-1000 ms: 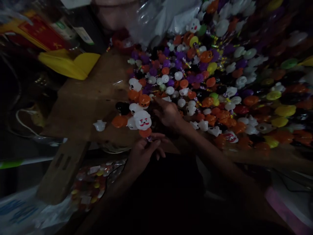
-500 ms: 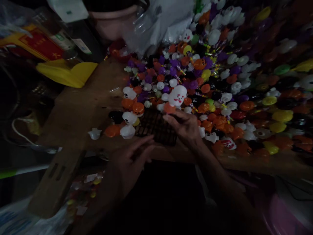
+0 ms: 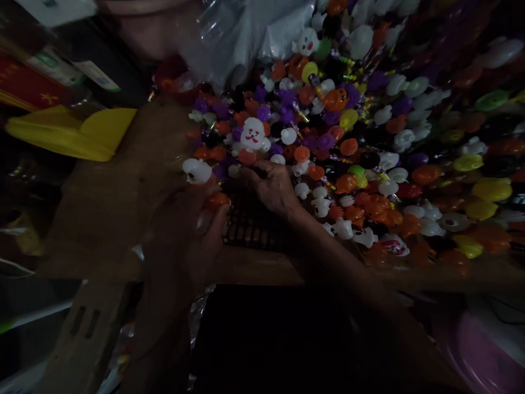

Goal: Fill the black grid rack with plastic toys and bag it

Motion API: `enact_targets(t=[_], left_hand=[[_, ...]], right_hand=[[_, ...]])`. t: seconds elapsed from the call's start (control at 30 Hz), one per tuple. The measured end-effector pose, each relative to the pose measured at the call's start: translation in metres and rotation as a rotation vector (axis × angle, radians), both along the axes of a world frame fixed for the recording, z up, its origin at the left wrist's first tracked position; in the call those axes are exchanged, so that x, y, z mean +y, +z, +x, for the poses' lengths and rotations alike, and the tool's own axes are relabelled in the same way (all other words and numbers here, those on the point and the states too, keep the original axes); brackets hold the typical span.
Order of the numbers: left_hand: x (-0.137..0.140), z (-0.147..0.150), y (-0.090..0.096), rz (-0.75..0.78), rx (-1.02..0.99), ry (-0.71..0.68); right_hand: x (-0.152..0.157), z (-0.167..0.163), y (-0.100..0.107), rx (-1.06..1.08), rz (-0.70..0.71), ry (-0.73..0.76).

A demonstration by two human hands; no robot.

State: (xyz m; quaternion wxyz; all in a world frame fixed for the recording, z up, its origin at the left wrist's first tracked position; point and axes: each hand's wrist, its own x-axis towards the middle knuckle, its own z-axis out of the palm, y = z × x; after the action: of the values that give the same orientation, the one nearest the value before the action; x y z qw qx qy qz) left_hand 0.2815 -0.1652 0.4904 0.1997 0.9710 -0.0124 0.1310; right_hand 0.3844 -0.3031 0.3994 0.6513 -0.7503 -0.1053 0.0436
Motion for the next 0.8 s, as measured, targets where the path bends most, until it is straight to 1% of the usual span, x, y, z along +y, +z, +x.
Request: enact_targets(t=[0.07,0.2,0.3,0.43,0.5,0.6,0.67,0.73,0.8], left_hand=[[0.005,-0.003,0.003,-0.021,0.019,0.007],[0.007,-0.001,0.002,-0.027,0.042,0.027],[0.005,0.001,0.001,-0.032,0.076,0.059],[0.004,-0.001,0.001,-0.038,0.109,0.098],[0.003,-0.003,0.001,-0.044,0.11,0.096],[0.002,-0.006,0.001,-0.057,0.112,0.11],[0.002,-0.007,0.0,-0.058,0.108,0.111],[0.002,-0.007,0.0,-0.058,0.117,0.104],[0.004,-0.007,-0.001,-0.054,0.138,0.091]], right_hand=[[0.001,-0.002,-0.003,-0.007,0.009,0.057],[0.007,-0.006,-0.004,-0.052,-0.107,0.139],[0.009,-0.004,-0.004,-0.147,-0.159,0.139],[0.006,-0.003,-0.009,-0.227,-0.268,0.103],[0.004,-0.005,-0.012,-0.235,-0.249,0.096],[0.005,-0.007,-0.014,-0.229,-0.152,0.055],[0.005,-0.009,-0.012,-0.209,-0.116,0.056],[0.004,-0.012,-0.01,-0.183,-0.136,0.077],[0.001,-0.014,-0.006,-0.163,-0.21,0.081]])
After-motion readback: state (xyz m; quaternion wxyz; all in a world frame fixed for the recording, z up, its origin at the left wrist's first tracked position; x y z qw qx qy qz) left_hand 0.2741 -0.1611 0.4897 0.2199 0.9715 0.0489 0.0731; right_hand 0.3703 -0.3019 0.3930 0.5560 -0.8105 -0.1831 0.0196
